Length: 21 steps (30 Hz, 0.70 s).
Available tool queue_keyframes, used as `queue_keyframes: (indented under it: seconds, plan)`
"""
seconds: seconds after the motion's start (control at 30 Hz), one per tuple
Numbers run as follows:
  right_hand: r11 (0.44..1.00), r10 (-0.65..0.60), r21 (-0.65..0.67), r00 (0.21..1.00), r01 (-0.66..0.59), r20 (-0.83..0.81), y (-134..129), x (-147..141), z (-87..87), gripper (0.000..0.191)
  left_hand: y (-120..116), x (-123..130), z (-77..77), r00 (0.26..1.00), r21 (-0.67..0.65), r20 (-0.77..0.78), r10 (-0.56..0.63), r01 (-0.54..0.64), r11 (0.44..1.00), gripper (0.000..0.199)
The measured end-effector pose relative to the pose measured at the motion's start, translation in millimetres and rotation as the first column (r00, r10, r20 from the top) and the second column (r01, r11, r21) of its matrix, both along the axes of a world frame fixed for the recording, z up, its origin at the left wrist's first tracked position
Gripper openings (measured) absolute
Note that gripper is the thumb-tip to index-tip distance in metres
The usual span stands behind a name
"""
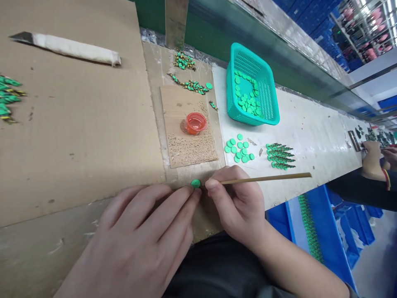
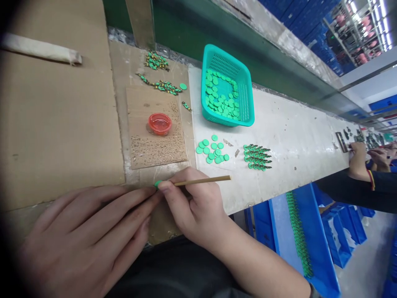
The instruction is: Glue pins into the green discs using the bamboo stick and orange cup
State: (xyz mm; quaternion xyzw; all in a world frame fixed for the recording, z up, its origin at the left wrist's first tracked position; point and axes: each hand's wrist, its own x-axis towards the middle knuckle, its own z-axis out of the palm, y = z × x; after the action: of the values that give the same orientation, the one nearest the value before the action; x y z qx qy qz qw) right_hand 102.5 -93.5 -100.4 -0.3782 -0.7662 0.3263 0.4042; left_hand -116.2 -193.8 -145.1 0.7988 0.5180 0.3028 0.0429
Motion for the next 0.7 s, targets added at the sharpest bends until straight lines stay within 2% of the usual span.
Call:
queue_keyframes:
  seconds: [0.7]
  plan:
    - [1.0, 0.002, -0.018, 1.0, -0.002, -0.008, 0.0, 0.1, -1.3, 0.017, -2.5, 1.4, 1.4, 0.999, -0.02, 0.036, 0.024, -0.024, 1.0, 0.026]
